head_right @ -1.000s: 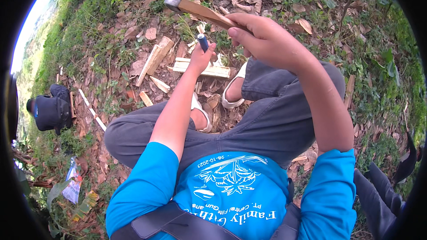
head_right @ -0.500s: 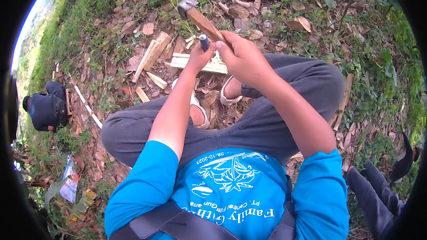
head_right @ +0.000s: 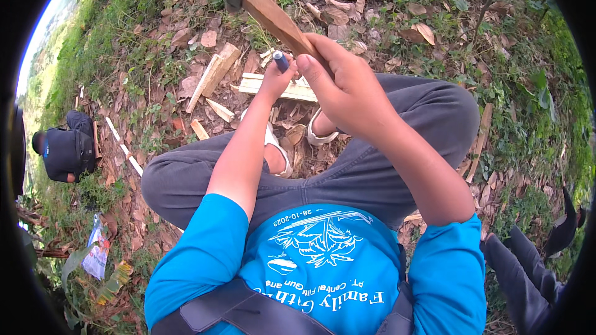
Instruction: The person sits on the ground and uses a hammer and a chisel to carve a rectangular notch into a piece of wood. They repeatedly strike the chisel to remove wood chips and shape the notch.
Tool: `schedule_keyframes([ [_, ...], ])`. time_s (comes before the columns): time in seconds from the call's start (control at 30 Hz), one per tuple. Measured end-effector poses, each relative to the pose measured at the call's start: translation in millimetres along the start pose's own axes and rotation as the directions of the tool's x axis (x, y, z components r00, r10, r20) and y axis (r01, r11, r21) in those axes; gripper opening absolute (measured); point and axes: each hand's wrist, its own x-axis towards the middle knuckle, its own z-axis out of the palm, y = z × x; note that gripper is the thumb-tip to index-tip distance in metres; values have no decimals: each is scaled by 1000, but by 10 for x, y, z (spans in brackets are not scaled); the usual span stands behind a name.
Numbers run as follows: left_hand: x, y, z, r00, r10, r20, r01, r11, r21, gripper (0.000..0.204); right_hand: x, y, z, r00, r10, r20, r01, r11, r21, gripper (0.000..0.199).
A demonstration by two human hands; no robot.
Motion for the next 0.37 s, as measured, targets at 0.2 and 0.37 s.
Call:
schedule_keyframes([
  [0.2, 15, 64, 115, 999, -23, 44, 21, 999, 43, 27, -49, 542, 142, 996, -89, 2, 88, 987, -138, 37],
  [0.37, -132, -128, 35, 999, -38, 37, 38, 999, 24, 22, 5, 608, 65, 984, 158, 87, -131, 957, -259, 42],
])
